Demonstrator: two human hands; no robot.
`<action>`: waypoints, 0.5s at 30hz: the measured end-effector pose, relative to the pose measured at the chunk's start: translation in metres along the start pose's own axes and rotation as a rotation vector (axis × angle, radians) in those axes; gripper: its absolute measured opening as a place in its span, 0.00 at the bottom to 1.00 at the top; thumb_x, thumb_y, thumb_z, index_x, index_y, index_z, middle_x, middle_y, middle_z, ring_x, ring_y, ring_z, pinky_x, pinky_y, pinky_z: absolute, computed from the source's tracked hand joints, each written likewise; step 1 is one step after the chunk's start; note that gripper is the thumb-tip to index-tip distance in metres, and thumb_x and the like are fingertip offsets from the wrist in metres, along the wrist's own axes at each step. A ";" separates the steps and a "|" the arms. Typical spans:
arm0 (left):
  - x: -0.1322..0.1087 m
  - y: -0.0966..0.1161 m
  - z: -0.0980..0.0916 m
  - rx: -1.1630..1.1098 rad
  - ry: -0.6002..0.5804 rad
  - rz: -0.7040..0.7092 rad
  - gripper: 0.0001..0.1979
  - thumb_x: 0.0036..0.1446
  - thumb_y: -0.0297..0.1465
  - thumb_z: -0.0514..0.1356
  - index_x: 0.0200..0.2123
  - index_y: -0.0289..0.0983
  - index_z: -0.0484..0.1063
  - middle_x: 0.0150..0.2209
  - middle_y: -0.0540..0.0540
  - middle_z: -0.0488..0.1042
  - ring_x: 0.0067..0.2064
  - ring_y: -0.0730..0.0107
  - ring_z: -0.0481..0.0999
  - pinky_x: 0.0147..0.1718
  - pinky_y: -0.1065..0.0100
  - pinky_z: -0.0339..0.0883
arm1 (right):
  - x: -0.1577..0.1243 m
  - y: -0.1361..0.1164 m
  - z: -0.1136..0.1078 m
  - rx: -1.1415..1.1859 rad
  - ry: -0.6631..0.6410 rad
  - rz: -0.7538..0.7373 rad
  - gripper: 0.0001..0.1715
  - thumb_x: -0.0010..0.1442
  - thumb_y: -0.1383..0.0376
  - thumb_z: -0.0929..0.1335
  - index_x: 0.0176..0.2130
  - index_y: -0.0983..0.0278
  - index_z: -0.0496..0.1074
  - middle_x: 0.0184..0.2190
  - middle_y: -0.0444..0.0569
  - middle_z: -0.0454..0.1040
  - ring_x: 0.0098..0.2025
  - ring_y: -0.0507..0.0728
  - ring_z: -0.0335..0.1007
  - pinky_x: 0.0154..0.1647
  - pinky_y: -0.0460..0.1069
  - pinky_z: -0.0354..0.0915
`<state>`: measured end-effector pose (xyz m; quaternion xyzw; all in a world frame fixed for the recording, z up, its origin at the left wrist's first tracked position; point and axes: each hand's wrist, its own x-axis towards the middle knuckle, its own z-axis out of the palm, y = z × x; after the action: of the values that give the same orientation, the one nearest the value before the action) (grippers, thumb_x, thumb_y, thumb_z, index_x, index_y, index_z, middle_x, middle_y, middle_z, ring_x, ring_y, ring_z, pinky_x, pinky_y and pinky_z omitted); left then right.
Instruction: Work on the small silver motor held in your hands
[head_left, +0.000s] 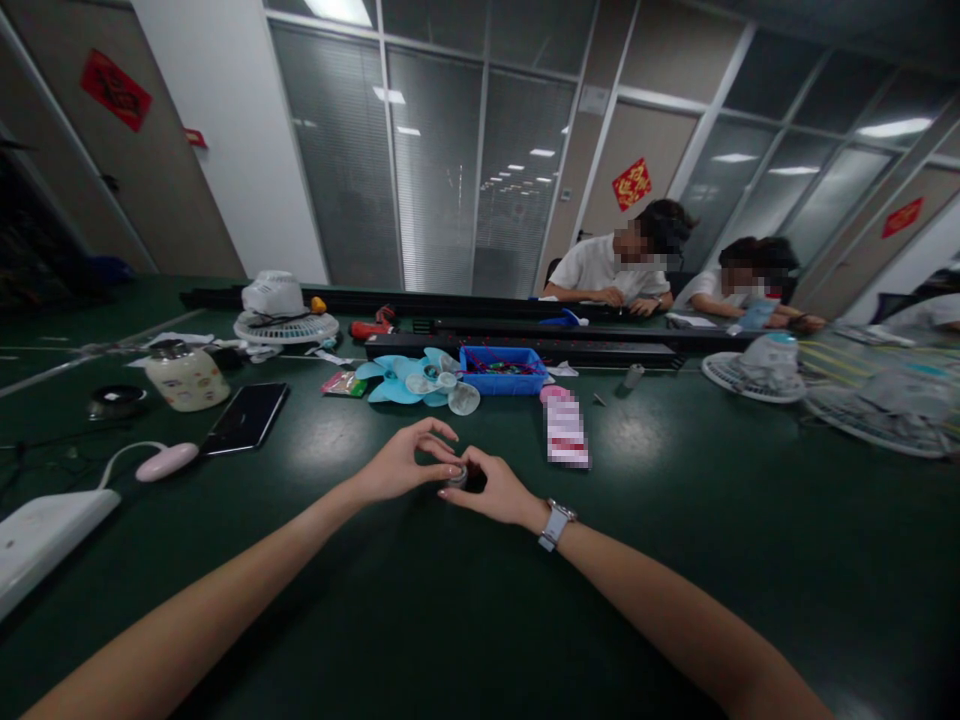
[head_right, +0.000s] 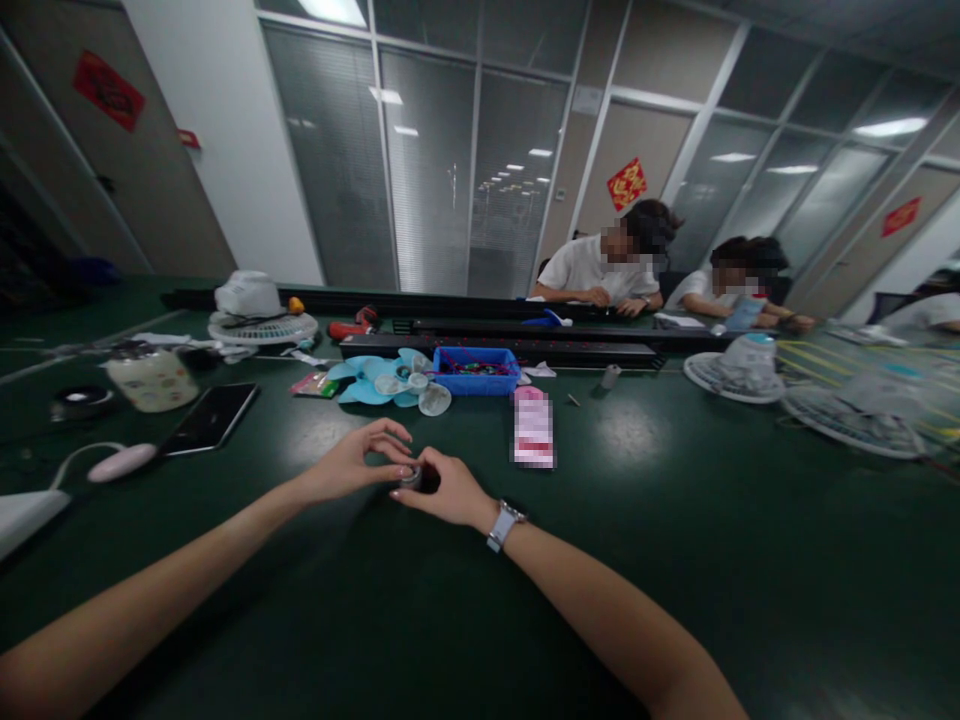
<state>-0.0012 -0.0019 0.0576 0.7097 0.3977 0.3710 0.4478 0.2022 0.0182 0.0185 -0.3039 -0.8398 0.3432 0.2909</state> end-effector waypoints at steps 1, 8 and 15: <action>-0.001 0.001 0.001 0.031 0.014 0.009 0.22 0.49 0.33 0.69 0.45 0.36 0.65 0.35 0.45 0.81 0.41 0.60 0.82 0.43 0.58 0.72 | 0.000 0.000 0.000 0.001 0.000 0.000 0.21 0.54 0.51 0.72 0.36 0.62 0.65 0.32 0.42 0.70 0.32 0.52 0.65 0.32 0.47 0.59; -0.005 0.003 0.014 0.184 0.143 0.057 0.24 0.51 0.36 0.67 0.49 0.37 0.65 0.38 0.44 0.81 0.45 0.58 0.80 0.48 0.55 0.68 | 0.001 0.003 0.002 0.018 0.012 -0.026 0.19 0.54 0.54 0.73 0.37 0.63 0.66 0.33 0.44 0.70 0.33 0.53 0.66 0.32 0.48 0.61; -0.004 0.001 0.014 0.017 -0.008 0.035 0.31 0.52 0.32 0.67 0.57 0.39 0.60 0.44 0.42 0.80 0.51 0.58 0.78 0.52 0.54 0.68 | 0.001 0.001 0.002 0.025 0.001 -0.015 0.18 0.54 0.55 0.73 0.36 0.63 0.65 0.34 0.44 0.71 0.33 0.53 0.67 0.33 0.48 0.61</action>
<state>0.0092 -0.0107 0.0534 0.7218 0.3863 0.3727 0.4369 0.2006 0.0192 0.0169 -0.2941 -0.8375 0.3513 0.2978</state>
